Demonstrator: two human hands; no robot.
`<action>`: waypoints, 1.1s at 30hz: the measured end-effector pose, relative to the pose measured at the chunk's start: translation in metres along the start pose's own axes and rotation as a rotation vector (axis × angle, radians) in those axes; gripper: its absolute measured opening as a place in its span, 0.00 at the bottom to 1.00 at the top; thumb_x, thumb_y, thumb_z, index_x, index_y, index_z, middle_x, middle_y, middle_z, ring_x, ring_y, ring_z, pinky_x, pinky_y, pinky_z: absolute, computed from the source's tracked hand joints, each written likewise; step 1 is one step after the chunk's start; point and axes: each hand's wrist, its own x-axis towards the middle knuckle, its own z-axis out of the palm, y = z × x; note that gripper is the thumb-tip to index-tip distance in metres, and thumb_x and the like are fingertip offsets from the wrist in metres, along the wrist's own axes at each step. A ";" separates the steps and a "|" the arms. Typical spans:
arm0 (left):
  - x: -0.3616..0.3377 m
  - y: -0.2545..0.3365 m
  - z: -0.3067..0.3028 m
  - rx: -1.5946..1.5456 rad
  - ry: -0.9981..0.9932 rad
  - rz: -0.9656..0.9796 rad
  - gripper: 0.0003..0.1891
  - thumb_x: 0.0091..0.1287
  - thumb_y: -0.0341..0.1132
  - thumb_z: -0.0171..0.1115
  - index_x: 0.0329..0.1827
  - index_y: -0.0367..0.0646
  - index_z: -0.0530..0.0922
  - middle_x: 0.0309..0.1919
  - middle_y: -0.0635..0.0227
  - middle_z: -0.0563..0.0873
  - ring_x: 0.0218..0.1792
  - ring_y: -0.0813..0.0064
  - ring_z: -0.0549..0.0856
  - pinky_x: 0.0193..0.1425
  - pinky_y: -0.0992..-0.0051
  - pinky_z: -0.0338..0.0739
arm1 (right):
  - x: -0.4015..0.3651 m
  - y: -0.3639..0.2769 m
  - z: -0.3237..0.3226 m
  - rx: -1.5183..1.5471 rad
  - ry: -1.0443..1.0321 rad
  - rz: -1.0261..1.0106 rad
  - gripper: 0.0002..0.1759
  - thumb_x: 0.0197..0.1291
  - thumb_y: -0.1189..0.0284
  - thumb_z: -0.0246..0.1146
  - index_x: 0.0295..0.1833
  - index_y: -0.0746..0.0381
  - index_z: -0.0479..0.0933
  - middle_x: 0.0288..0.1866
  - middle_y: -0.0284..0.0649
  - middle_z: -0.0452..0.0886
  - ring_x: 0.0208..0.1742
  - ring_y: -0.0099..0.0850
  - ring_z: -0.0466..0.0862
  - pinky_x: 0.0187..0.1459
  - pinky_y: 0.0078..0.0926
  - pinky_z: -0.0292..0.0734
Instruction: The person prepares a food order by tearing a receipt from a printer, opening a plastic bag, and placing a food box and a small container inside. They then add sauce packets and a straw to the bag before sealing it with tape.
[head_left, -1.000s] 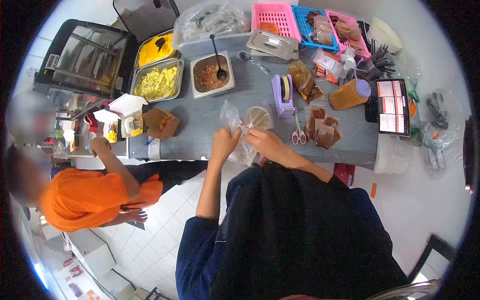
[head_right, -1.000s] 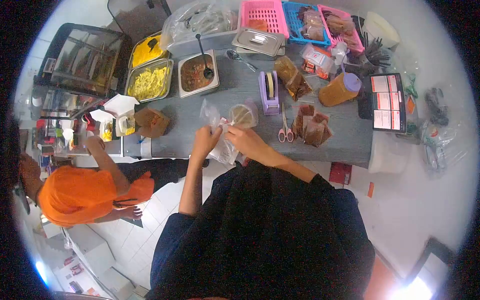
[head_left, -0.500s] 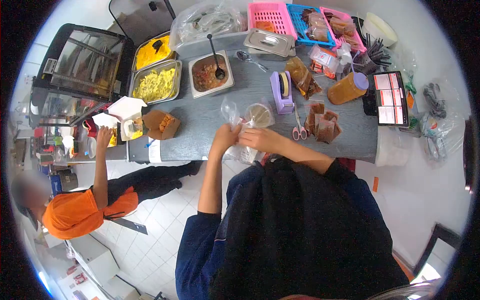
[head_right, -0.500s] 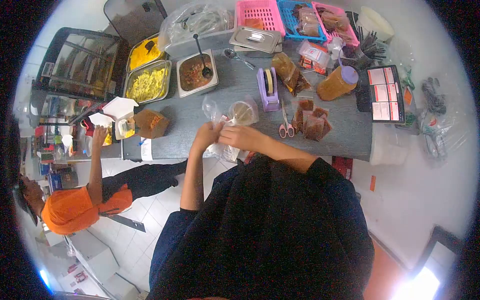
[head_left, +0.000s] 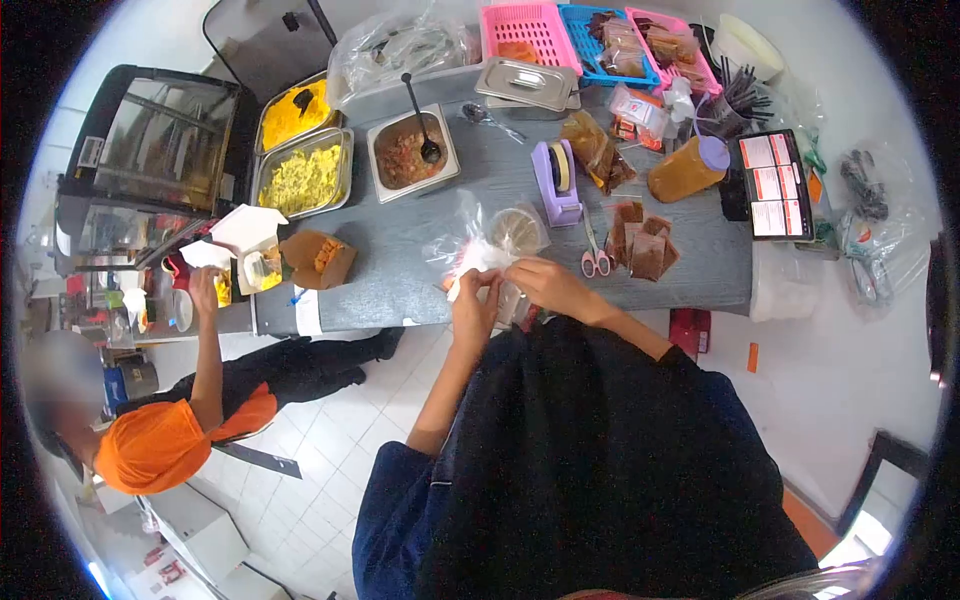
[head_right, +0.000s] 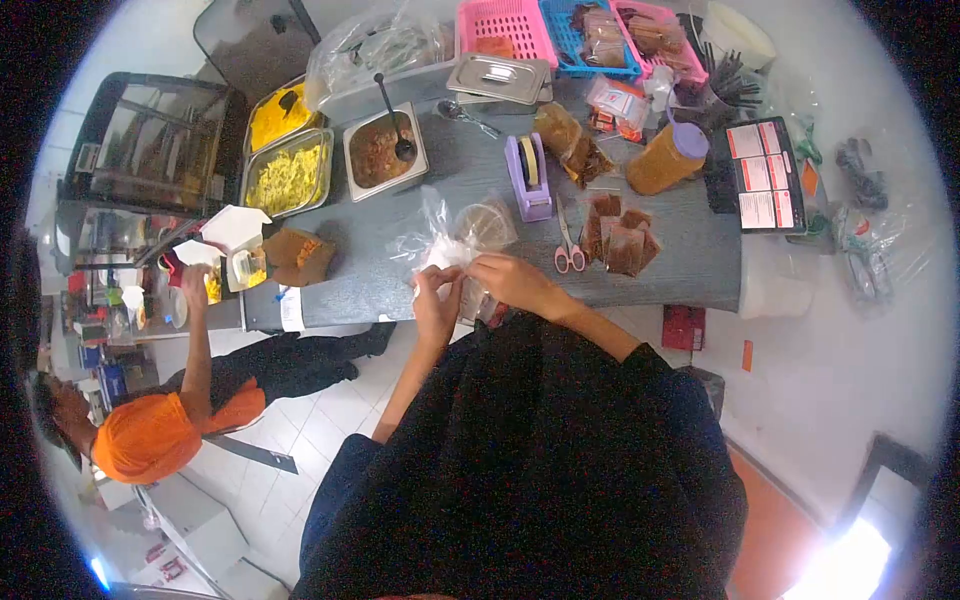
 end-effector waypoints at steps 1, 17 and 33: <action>0.000 -0.007 0.000 0.030 -0.026 0.048 0.15 0.58 0.28 0.65 0.44 0.36 0.68 0.34 0.60 0.84 0.36 0.64 0.85 0.40 0.70 0.75 | 0.000 0.000 0.000 -0.013 0.008 -0.010 0.08 0.54 0.77 0.60 0.40 0.67 0.76 0.36 0.45 0.79 0.38 0.40 0.80 0.42 0.29 0.76; 0.027 0.012 -0.016 0.052 -0.263 0.149 0.08 0.54 0.24 0.62 0.37 0.39 0.78 0.33 0.58 0.82 0.36 0.58 0.82 0.38 0.66 0.74 | -0.001 -0.002 -0.002 0.427 0.073 0.570 0.08 0.55 0.75 0.64 0.40 0.65 0.81 0.36 0.40 0.84 0.36 0.22 0.82 0.39 0.21 0.77; 0.029 0.009 -0.015 0.020 -0.231 0.134 0.06 0.55 0.25 0.64 0.35 0.38 0.78 0.31 0.60 0.82 0.33 0.64 0.84 0.36 0.70 0.75 | -0.006 0.015 0.011 0.669 0.104 0.637 0.07 0.54 0.78 0.64 0.39 0.67 0.80 0.37 0.39 0.84 0.40 0.23 0.82 0.43 0.22 0.78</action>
